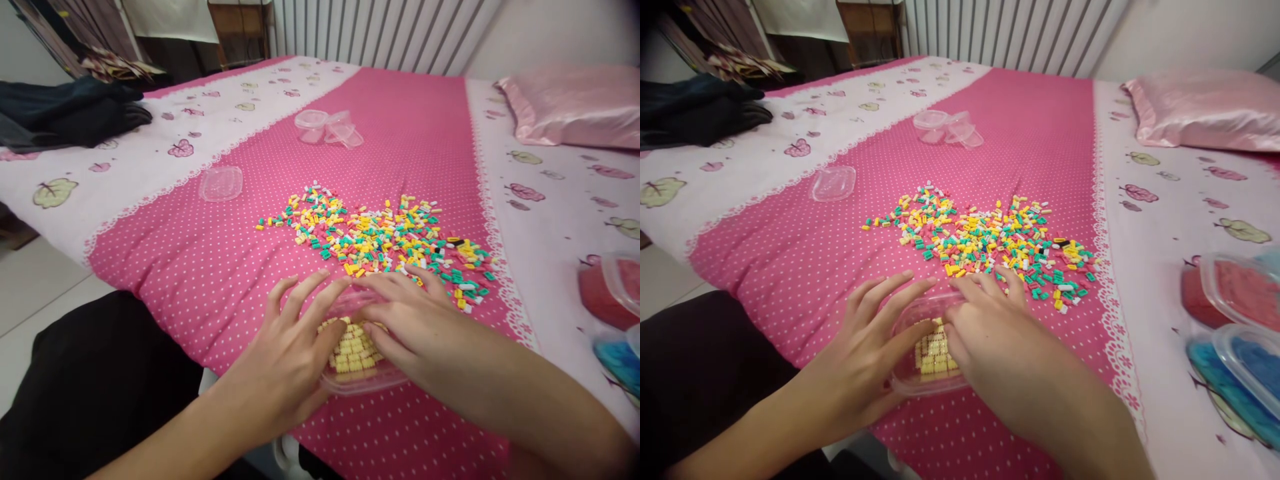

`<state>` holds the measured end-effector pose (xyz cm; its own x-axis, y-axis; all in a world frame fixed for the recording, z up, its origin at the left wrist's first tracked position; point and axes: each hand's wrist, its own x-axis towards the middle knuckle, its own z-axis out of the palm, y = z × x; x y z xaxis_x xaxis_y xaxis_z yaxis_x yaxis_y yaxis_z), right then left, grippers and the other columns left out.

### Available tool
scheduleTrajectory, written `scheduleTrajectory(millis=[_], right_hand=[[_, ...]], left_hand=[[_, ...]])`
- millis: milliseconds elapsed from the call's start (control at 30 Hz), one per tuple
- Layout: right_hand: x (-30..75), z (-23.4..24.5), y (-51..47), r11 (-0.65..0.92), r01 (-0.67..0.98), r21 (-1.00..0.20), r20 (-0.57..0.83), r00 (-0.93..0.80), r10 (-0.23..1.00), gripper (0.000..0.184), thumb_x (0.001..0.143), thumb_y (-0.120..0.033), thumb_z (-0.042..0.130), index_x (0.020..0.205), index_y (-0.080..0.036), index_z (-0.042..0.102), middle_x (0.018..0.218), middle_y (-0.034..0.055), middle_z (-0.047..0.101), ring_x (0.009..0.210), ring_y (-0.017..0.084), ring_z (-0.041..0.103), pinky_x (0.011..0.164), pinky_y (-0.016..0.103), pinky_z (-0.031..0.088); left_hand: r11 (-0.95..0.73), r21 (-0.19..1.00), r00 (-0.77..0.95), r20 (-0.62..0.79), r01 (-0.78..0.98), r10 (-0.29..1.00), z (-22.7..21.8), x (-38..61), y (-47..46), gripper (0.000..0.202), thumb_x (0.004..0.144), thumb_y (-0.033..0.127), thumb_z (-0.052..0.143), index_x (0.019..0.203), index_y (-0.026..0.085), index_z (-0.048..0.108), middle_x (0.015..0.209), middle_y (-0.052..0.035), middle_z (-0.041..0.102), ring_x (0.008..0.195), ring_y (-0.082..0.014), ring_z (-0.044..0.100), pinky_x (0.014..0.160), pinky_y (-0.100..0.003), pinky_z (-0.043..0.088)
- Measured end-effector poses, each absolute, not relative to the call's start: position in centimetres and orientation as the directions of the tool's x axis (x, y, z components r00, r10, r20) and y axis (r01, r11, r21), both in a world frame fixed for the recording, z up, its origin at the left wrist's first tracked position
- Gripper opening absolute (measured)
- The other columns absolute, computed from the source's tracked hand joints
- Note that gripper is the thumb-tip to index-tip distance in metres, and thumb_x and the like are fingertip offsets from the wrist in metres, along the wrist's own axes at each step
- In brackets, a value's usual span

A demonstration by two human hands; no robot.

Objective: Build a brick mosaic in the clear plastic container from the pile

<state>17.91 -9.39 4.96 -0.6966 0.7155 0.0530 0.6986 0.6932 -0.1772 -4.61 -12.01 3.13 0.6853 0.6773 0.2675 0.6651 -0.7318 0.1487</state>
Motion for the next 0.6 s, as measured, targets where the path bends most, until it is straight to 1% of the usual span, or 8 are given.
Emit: scheduleTrajectory(millis=[100,233,367,467,533,600], right_hand=[[18.1,4.8,-9.1,0.71,0.682,-0.177,0.018,-0.719,0.695,0.024,0.091,-0.018,0.049,0.09,-0.026,0.072,0.118,0.0074,0.069,0.124,0.032,0.053,0.11,0.066,0.026],[18.0,4.7,-9.1,0.711,0.68,-0.178,0.018,-0.721,0.693,0.025,0.093,-0.018,0.049,0.093,-0.027,0.073,0.114,0.0071,0.07,0.123,0.031,0.053,0.11,0.064,0.027],[18.2,4.6,-9.1,0.699,0.69,-0.189,0.028,-0.708,0.706,0.026,0.094,-0.019,0.048,0.097,-0.027,0.073,0.111,0.0068,0.07,0.124,0.03,0.053,0.11,0.063,0.028],[18.8,4.9,-8.8,0.683,0.696,-0.221,0.031,-0.695,0.718,0.027,0.097,-0.022,0.047,0.104,-0.028,0.072,0.121,0.007,0.068,0.127,0.029,0.052,0.109,0.06,0.033],[19.3,5.3,-8.6,0.65,0.717,-0.252,0.02,-0.668,0.744,0.03,0.1,-0.024,0.043,0.11,-0.029,0.071,0.134,0.0071,0.062,0.13,0.03,0.05,0.108,0.058,0.037],[19.7,5.7,-8.5,0.609,0.746,-0.27,0.01,-0.631,0.776,0.032,0.102,-0.026,0.04,0.111,-0.03,0.07,0.141,0.0068,0.058,0.132,0.03,0.049,0.106,0.057,0.039]], left_hand=[[-0.73,0.157,0.686,0.257,0.665,0.68,3.0,-4.6,-12.0,0.05,0.077,0.017,0.065,0.126,0.014,0.058,0.159,-0.017,0.033,0.149,-0.036,0.017,0.118,-0.054,0.012],[-0.728,0.143,0.684,0.259,0.671,0.681,3.0,-4.6,-12.0,0.049,0.078,0.019,0.065,0.126,0.015,0.058,0.159,-0.0167,0.033,0.148,-0.0364,0.018,0.117,-0.054,0.013],[-0.722,0.138,0.674,0.276,0.678,0.685,3.1,-4.5,-12.1,0.053,0.076,0.014,0.063,0.128,0.014,0.057,0.158,-0.0173,0.035,0.147,-0.0367,0.022,0.118,-0.054,0.014],[-0.713,0.137,0.656,0.305,0.687,0.691,3.3,-4.5,-12.3,0.056,0.077,0.014,0.061,0.133,0.015,0.053,0.157,-0.0171,0.036,0.145,-0.0353,0.025,0.118,-0.053,0.016],[-0.707,0.141,0.647,0.311,0.693,0.696,3.3,-4.6,-12.3,0.051,0.081,0.017,0.061,0.131,0.015,0.054,0.157,-0.017,0.036,0.145,-0.0352,0.026,0.117,-0.052,0.019],[-0.703,0.153,0.639,0.317,0.695,0.701,3.2,-4.8,-12.3,0.043,0.084,0.023,0.063,0.126,0.015,0.056,0.157,-0.0174,0.037,0.145,-0.0363,0.027,0.115,-0.053,0.021]])
